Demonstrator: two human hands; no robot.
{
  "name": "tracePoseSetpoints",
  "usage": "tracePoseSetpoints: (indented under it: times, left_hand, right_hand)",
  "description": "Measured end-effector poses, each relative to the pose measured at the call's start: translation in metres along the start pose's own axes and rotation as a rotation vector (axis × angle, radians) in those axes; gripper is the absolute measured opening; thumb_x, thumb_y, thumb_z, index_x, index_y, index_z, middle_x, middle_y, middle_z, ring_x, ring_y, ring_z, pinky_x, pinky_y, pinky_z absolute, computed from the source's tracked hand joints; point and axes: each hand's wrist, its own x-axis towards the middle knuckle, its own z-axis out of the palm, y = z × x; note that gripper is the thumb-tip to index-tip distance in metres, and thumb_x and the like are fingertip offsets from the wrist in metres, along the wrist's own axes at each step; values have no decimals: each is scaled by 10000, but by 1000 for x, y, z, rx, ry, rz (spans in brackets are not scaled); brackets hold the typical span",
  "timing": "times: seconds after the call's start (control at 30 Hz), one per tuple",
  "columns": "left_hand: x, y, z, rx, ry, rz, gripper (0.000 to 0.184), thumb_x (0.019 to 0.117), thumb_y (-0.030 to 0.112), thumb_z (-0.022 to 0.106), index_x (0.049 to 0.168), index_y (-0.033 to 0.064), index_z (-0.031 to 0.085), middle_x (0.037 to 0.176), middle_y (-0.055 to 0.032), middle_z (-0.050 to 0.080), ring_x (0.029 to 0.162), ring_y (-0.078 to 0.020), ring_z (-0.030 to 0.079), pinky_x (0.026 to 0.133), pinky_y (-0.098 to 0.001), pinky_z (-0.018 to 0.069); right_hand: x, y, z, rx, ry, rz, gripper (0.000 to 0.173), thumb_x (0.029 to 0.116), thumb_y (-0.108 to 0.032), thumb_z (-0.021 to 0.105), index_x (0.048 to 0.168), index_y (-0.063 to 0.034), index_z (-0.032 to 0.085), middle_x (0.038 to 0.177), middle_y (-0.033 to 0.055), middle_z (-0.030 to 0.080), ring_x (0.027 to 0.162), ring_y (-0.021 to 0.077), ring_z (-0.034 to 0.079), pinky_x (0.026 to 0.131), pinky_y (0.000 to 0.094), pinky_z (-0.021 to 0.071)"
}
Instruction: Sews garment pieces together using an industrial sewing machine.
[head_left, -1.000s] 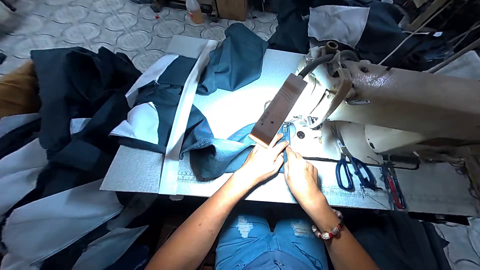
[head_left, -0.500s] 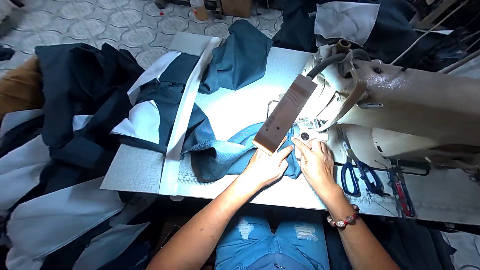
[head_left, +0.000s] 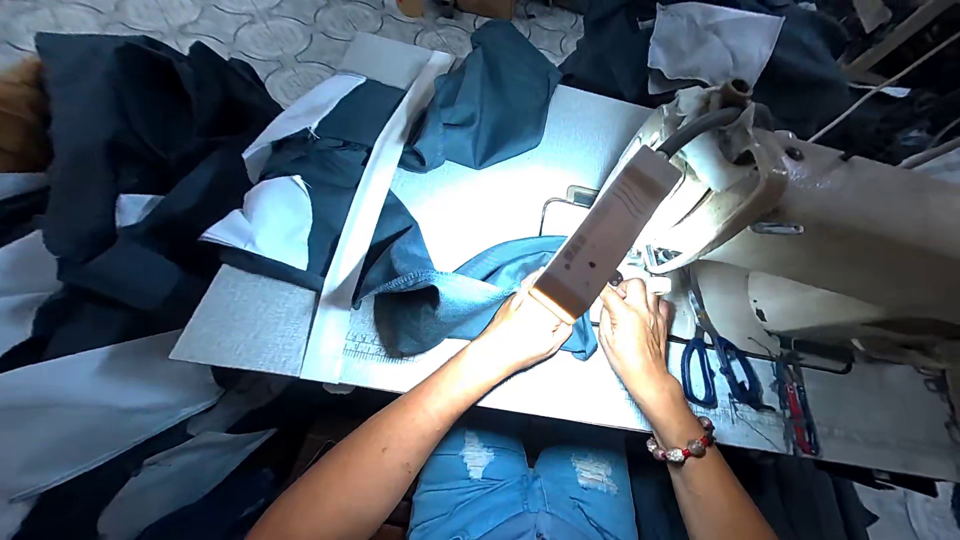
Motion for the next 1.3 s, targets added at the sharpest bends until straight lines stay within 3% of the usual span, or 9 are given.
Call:
tracePoseSetpoints:
  times: [0.27, 0.43, 0.53, 0.7, 0.8, 0.9, 1.0, 1.1, 1.3]
  left_hand:
    - [23, -20, -5, -57, -23, -8, 402, 1006, 213, 450, 1261, 76, 729, 1449, -203, 580, 1421, -382, 476, 1211, -513, 307]
    - [29, -30, -4, -91, 9, 62, 391, 1001, 209, 452, 1199, 56, 753, 1415, -225, 600, 1405, -404, 488, 1218, -537, 280]
    - [18, -21, -10, -56, 4, 143, 377, 986, 150, 466, 1233, 40, 729, 1450, -222, 575, 1440, -402, 451, 1225, -569, 262]
    - [-54, -7, -48, 330, 301, 250, 227, 968, 153, 533, 968, 74, 746, 1062, -101, 763, 1074, -271, 711, 909, -424, 551]
    - [-90, -31, -81, 620, 319, -41, 326, 970, 279, 518, 1168, 151, 744, 1323, -98, 679, 1282, -353, 578, 1072, -582, 366]
    - [-95, -62, -99, 488, 238, -222, 364, 930, 259, 629, 1257, 147, 744, 1500, -156, 551, 1478, -503, 332, 1143, -788, 85]
    - [-86, -76, -97, 220, 300, -251, 238, 960, 146, 598, 1083, 50, 778, 1336, -166, 669, 1390, -488, 468, 1151, -736, 213]
    - [-78, -58, -111, 164, 438, -152, 241, 964, 79, 549, 1035, -8, 762, 1072, -174, 751, 1212, -422, 628, 1133, -641, 320]
    - [-89, -44, -125, 351, 338, -251, 274, 1010, 142, 522, 1064, 64, 779, 1174, -108, 743, 1356, -465, 503, 1134, -784, 76]
  right_hand:
    - [21, -1, -1, 75, -91, 152, 356, 993, -120, 574, 1303, -202, 727, 1122, 261, 637, 1097, 483, 578, 880, 642, 427]
    - [18, 3, -11, 274, -143, 247, 334, 1009, -130, 527, 1268, -3, 695, 1208, 273, 646, 1179, 438, 581, 1022, 608, 414]
    - [5, -12, -17, 405, -53, 248, 350, 1012, -97, 527, 1300, 71, 632, 958, 200, 700, 809, 243, 645, 787, 399, 524]
    - [7, -28, -26, 669, -194, 438, 447, 974, -54, 642, 1387, 80, 537, 840, 116, 650, 574, 76, 565, 551, 226, 501]
    - [16, -27, -29, 1073, -118, 659, 348, 959, 64, 606, 1302, 66, 555, 739, 41, 622, 467, 16, 492, 449, 156, 435]
    - [21, -31, -27, 1504, -153, 891, 297, 1118, -154, 338, 1330, -67, 528, 854, 33, 652, 476, 28, 482, 405, 166, 384]
    - [16, -42, -22, 1609, -141, 935, 355, 1137, -272, 260, 1315, -85, 503, 969, 71, 662, 583, 99, 592, 444, 220, 437]
    - [0, -47, -33, 1508, -156, 892, 398, 1142, -315, 269, 1399, -74, 453, 753, 30, 595, 437, 63, 508, 398, 192, 448]
    - [-60, -49, -51, 1317, -155, 562, 500, 1063, -152, 333, 1516, 47, 258, 818, -10, 609, 544, 19, 571, 528, 181, 522]
